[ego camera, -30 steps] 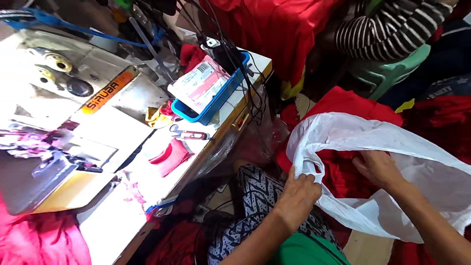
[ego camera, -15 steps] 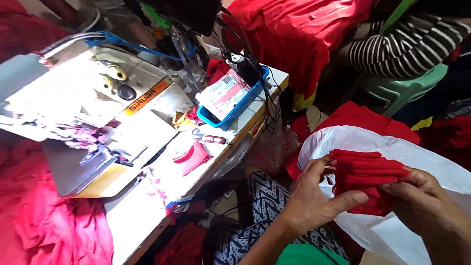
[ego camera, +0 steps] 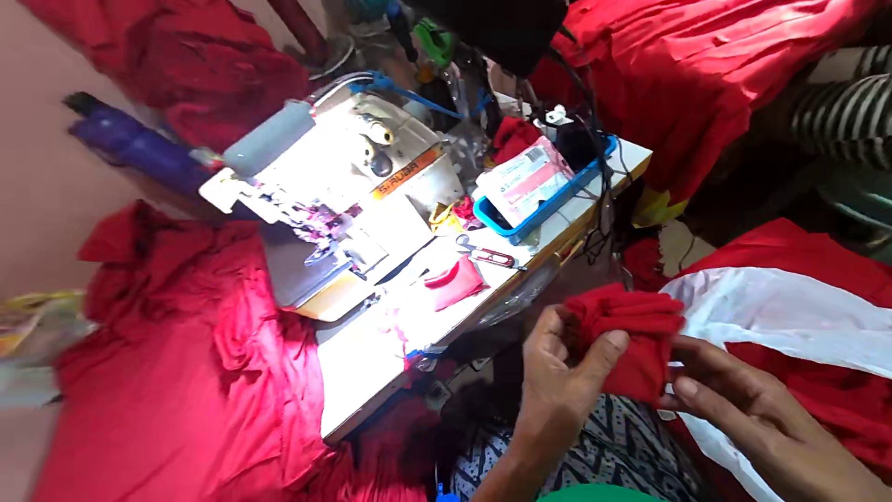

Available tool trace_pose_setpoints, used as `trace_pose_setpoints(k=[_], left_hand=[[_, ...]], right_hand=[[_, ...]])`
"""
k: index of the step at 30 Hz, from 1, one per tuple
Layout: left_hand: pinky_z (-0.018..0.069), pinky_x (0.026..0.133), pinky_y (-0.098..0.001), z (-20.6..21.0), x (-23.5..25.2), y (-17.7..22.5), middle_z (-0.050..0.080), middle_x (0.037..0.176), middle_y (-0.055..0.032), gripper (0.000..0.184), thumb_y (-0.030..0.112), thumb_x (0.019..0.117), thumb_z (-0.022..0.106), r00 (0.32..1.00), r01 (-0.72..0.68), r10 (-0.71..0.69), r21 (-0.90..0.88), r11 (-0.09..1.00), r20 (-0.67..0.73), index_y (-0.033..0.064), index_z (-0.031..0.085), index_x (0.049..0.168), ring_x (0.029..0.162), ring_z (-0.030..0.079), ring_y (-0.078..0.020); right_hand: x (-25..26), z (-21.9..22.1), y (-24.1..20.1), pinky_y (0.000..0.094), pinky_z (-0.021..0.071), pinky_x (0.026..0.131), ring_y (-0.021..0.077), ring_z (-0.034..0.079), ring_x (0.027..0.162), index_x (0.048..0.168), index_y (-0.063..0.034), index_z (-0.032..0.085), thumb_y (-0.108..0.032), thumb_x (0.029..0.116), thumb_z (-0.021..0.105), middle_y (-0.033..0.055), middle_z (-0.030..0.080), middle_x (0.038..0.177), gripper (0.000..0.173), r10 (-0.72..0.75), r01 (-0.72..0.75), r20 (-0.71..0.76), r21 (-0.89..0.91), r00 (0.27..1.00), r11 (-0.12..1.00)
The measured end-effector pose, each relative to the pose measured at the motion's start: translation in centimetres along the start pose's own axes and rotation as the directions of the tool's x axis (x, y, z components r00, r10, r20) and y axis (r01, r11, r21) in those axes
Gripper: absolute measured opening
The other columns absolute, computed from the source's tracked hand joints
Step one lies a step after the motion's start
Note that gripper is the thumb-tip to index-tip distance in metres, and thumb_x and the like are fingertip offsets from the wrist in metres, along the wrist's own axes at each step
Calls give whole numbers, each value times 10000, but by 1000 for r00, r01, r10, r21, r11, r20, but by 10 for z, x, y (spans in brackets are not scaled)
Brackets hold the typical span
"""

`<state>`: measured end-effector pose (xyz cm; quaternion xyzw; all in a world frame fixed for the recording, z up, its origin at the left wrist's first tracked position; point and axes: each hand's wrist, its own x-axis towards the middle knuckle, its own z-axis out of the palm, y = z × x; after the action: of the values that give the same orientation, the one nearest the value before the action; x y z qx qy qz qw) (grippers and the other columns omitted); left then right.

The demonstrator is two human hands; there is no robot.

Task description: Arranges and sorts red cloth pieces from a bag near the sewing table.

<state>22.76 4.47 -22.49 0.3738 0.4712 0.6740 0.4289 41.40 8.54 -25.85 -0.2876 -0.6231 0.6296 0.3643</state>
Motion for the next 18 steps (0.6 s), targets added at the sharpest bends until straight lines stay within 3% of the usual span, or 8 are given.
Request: trace_pose_setpoints(k=[3,5,7,8,10,12,14,18], left_hand=[[609,800,-231,-30,13,20,721,973,20,306,8,879,688,939,-241,307,338,910,-157,-24,582,1164,893,703,-18],[577,805,-181,-55,29,32,677,1023,37,345,64,878,738,807,-367,572,631,684,-150,-24,566,1164,927,662,28],[536,882,-236,-86,52,34,648,1115,-108,372,123,907,742,657,-377,753,857,351,-19,-89,576,1163,1017,637,-77],[525,931,-316,-99,62,29,640,1163,-204,342,127,924,718,640,-328,766,923,203,59,-104,594,1143,1083,637,-200],[494,993,-527,-118,71,8,596,1279,-315,287,135,974,632,795,-176,595,983,43,116,-83,618,1160,1188,605,-435],[427,1009,-685,-129,71,-21,493,1409,-365,322,121,1044,502,952,-100,294,994,37,85,-83,570,1285,1263,525,-554],[380,1088,-658,-134,69,-40,443,1496,-342,363,123,1072,417,964,-89,256,995,44,75,-94,536,1336,1356,470,-530],[376,1086,-629,-133,74,-34,428,1461,-375,363,121,1038,482,957,-128,275,983,135,87,-134,516,1295,1331,473,-524]], right_hand=[[-6,-13,6,285,615,877,100,716,1040,1232,-98,679,-310,1002,624,-33,722,1200,318,-32,27,-49,-103,998,994],[-11,-28,6,250,616,830,63,727,935,1120,-155,735,-268,994,623,-87,756,1068,204,-52,36,-110,-145,993,989],[-19,-45,6,249,615,824,58,726,905,1100,-163,742,-249,988,624,-93,757,1027,184,-58,24,-187,-177,981,984],[-26,-53,5,241,612,825,51,723,903,1097,-152,738,-251,987,626,-91,755,1018,186,-64,13,-233,-216,970,976],[-41,-68,5,196,591,791,9,701,867,1074,-108,714,-237,970,613,-90,740,972,194,-82,-44,-324,-362,942,931],[-58,-85,3,180,580,773,-10,685,836,1079,-63,704,-239,956,611,-71,725,942,234,-67,-135,-398,-457,915,879],[-73,-102,2,186,582,763,-11,684,807,1066,-52,701,-209,946,616,-64,724,915,215,-17,-231,-482,-452,876,861],[-90,-131,14,265,566,746,65,664,779,1084,39,673,-160,967,585,65,694,921,247,140,-456,-557,-481,819,749]])
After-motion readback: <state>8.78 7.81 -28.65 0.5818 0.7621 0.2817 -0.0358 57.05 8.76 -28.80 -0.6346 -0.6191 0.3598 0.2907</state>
